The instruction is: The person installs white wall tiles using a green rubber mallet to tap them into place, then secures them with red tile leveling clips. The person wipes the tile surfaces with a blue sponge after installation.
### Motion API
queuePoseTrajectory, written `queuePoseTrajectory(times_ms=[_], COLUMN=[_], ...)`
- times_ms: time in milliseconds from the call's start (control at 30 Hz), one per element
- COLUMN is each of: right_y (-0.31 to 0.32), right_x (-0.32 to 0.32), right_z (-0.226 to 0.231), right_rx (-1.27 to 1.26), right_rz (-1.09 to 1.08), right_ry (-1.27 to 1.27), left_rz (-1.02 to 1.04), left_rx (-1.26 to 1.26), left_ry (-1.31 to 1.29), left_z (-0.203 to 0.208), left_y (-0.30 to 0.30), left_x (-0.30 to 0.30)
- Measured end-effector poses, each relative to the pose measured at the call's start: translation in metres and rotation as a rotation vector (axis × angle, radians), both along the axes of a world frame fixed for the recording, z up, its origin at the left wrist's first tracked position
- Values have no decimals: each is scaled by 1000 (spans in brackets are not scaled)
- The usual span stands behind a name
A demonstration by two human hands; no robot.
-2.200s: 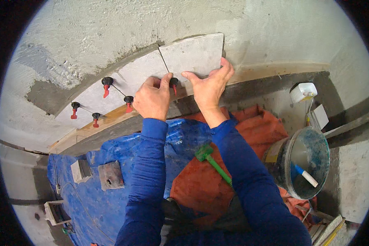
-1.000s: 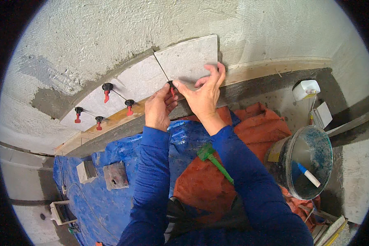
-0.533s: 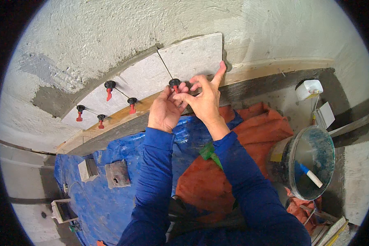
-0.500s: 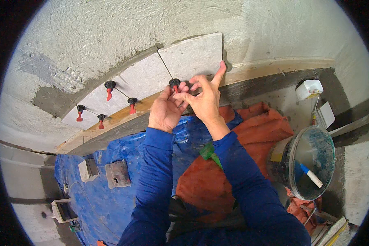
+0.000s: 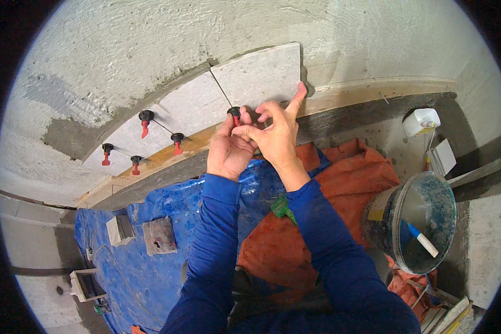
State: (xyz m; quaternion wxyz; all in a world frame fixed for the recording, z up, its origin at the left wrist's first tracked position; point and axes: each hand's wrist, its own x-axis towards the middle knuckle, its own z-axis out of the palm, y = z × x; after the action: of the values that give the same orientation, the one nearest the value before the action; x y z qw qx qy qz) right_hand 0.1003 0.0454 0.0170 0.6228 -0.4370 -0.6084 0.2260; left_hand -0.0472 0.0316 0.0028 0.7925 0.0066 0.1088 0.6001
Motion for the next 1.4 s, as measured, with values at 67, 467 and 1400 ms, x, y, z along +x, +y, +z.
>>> queuePoseTrajectory(times_ms=[67, 467, 1400], right_y=[0, 4, -18], right_x=[1, -1, -19], right_z=[0, -7, -4], right_rx=[0, 40, 108], right_rz=[0, -34, 71], right_ry=[-12, -22, -409], left_rz=[36, 275, 128], left_rx=[-17, -189, -91], left_ry=[54, 678, 657], left_z=[-2, 9, 11], left_y=[3, 4, 13], left_x=[-1, 4, -13])
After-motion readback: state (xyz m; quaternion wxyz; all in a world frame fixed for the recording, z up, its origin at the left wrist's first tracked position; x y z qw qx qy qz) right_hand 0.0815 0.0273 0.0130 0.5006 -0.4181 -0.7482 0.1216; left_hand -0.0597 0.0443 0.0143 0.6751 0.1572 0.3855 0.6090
